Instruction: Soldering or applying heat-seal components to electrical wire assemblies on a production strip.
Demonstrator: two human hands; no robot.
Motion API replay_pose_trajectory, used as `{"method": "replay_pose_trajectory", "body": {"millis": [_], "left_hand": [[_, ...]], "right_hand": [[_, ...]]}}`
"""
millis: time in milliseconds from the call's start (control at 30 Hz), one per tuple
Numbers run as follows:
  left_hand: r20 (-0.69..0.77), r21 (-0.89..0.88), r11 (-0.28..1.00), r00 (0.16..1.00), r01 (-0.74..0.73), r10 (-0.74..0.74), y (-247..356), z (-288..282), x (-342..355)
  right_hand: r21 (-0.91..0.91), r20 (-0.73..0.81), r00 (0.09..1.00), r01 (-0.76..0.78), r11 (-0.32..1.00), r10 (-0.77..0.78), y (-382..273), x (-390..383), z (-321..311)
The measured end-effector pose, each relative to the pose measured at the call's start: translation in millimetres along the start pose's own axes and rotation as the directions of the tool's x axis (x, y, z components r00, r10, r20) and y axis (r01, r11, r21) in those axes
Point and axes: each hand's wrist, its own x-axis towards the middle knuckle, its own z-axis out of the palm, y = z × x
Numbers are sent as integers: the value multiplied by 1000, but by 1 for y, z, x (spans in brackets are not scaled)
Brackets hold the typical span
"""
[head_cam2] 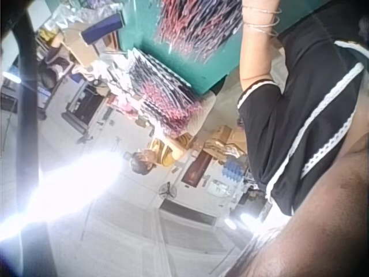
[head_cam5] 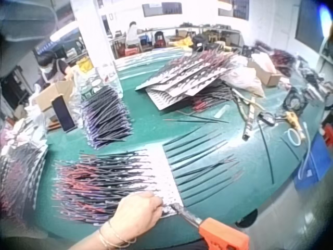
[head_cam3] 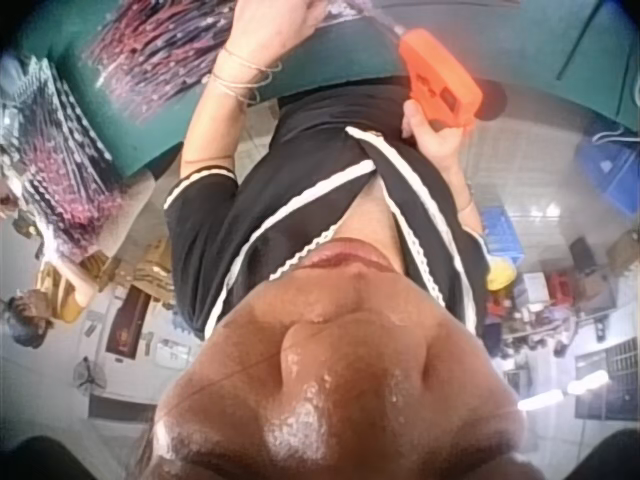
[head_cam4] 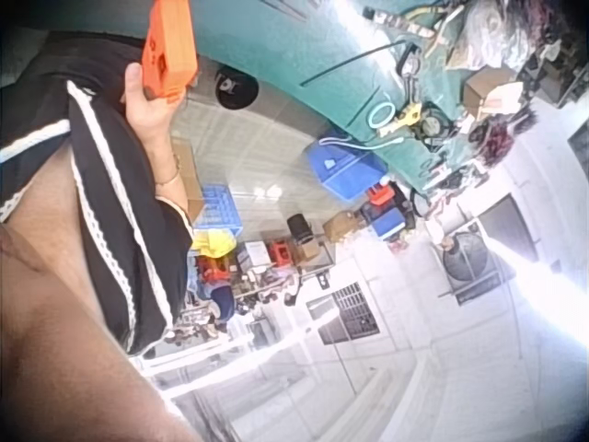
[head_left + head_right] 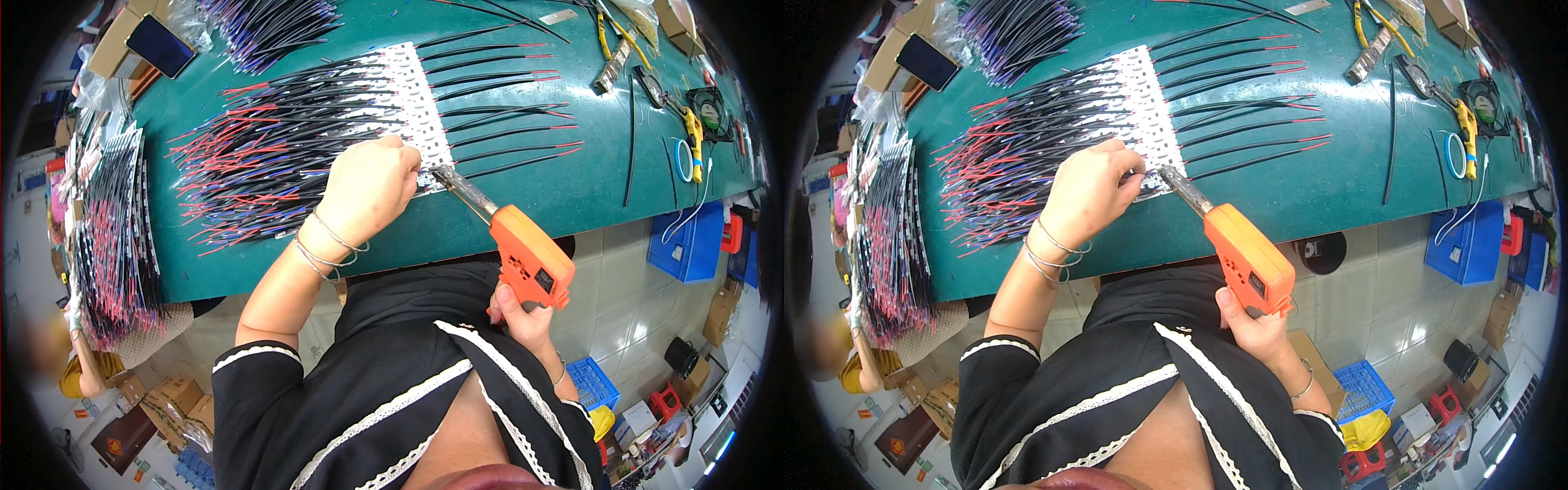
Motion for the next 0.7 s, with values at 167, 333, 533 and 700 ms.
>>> {"method": "replay_pose_trajectory", "body": {"millis": [167, 333, 533, 700], "left_hand": [[-15, 31, 1000, 1000, -1, 2, 1, 2, 0], [-27, 65, 998, 1000, -13, 15, 2, 5, -1], [-54, 94, 995, 998, -27, 32, 5, 6, -1], [-30, 85, 996, 999, -27, 29, 6, 4, -1]], "right_hand": [[0, -5, 1000, -29, 1000, 29, -1, 1, 1], [-115, 38, 999, 10, 993, -6, -2, 2, -2], [-111, 42, 995, 92, 990, -88, 6, 1, -6], [106, -39, 995, 94, 990, -90, 5, 3, -16]]}}
